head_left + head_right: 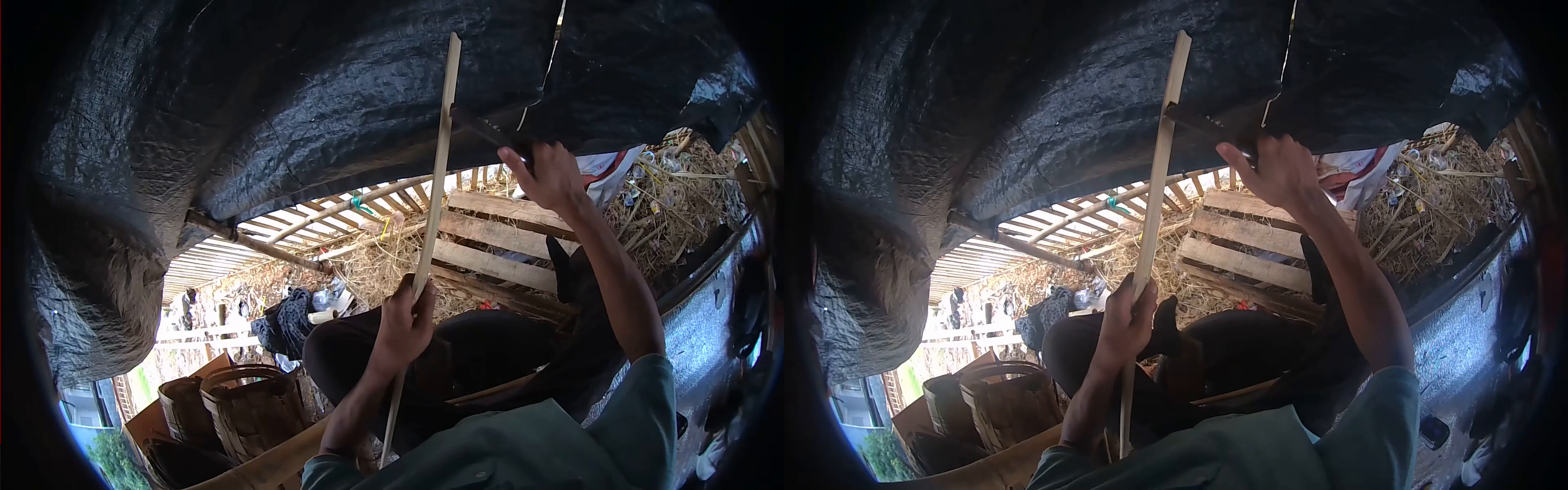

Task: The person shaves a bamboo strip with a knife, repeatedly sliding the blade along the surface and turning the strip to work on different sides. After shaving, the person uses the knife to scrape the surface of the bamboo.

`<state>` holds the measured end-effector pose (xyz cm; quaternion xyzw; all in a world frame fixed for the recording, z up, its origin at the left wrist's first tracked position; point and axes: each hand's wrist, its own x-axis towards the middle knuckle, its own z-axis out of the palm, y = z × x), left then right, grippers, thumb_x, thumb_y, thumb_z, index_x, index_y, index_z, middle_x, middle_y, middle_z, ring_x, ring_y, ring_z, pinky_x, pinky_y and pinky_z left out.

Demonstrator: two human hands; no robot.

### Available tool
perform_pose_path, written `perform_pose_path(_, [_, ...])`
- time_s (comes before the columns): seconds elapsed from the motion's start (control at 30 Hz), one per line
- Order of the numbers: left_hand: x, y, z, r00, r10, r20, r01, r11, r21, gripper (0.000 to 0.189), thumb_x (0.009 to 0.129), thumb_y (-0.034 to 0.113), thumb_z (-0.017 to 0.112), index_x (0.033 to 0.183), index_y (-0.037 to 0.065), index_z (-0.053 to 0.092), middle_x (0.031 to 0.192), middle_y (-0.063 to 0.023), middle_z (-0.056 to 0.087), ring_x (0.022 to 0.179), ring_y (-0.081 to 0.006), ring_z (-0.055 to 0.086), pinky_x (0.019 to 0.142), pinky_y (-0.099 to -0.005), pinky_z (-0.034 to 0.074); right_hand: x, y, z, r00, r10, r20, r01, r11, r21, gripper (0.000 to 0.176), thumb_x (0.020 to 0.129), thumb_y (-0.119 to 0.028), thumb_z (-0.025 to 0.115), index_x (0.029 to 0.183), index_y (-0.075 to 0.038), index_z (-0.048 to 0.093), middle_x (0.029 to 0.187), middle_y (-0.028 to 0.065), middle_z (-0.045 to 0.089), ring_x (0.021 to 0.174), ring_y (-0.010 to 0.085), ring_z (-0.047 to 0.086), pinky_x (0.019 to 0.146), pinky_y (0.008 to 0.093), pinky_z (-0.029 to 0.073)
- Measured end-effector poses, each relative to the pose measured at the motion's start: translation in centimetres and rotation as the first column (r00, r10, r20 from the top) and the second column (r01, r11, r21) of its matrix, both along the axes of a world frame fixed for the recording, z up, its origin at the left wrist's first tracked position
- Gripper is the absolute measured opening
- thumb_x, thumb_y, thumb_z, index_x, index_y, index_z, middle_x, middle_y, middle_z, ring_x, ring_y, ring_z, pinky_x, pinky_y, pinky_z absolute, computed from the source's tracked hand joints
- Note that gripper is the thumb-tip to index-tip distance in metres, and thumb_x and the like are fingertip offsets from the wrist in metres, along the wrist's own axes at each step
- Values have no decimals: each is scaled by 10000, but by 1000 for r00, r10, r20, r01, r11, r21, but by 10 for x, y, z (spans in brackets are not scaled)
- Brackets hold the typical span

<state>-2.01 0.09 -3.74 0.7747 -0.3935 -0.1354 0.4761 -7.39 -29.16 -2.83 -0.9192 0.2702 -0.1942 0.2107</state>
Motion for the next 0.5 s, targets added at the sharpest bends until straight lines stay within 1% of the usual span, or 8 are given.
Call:
perform_pose_path(0.03, [1,1,-2,999,-2,-46,3,1000,21,123,918,74,556,871,-17,488,566,-142,504,461,-261,541,434,-361,378,0,7,-3,996,69,52,-69,998,1,596,865,-593,527,801,-20,676,576,158,621,582,340,663,552,438,542])
perform_pose_path(0.13, [6,4,-7,984,7,-176,4,998,67,111,918,69,559,884,-14,494,595,-138,523,494,-262,558,457,-358,394,-2,32,-8,956,236,177,-212,967,-142,580,848,-594,551,838,-26,668,595,149,630,563,327,659,549,431,540])
perform_pose_path(0.2, [5,2,-2,967,21,-254,-2,997,75,95,917,63,560,904,-13,503,617,-134,538,521,-274,567,480,-359,407,-7,51,0,939,333,84,-316,934,-164,591,835,-613,555,859,-30,651,594,142,629,548,312,655,530,412,534])
perform_pose_path(0.23, [5,2,-2,980,29,-198,-9,995,101,80,909,49,559,922,-13,509,641,-142,548,548,-292,574,494,-364,414,-7,62,-2,917,381,114,-359,916,-178,600,832,-625,551,836,-32,640,584,126,623,542,297,654,516,394,530])
perform_pose_path(0.3, [4,1,-1,996,39,-83,-26,988,152,80,893,21,556,957,-13,521,691,-156,567,602,-327,587,523,-375,429,-10,81,-5,886,453,97,-430,883,-188,620,826,-638,548,787,-24,621,538,111,598,497,282,641,482,382,521])
perform_pose_path(0.4, [2,-3,-4,991,-7,135,1,999,40,135,858,-30,542,992,-13,530,760,-192,577,668,-386,586,548,-398,437,-16,107,-14,845,523,109,-491,841,-229,634,814,-651,554,746,-24,611,500,104,574,455,267,626,453,377,514])
perform_pose_path(0.43, [4,2,-15,953,-19,302,10,999,32,167,835,-60,523,994,-10,537,814,-221,581,744,-423,587,601,-444,445,-16,112,-17,829,546,123,-508,826,-246,637,811,-655,556,732,-25,608,489,103,566,444,264,622,444,376,511])
perform_pose_path(0.5, [3,3,-14,979,-28,202,4,993,115,161,840,-58,517,993,-11,536,815,-225,580,775,-439,581,638,-471,439,-15,116,-18,850,514,113,-486,849,-209,638,805,-659,559,717,-30,605,480,98,557,439,260,620,439,373,510])
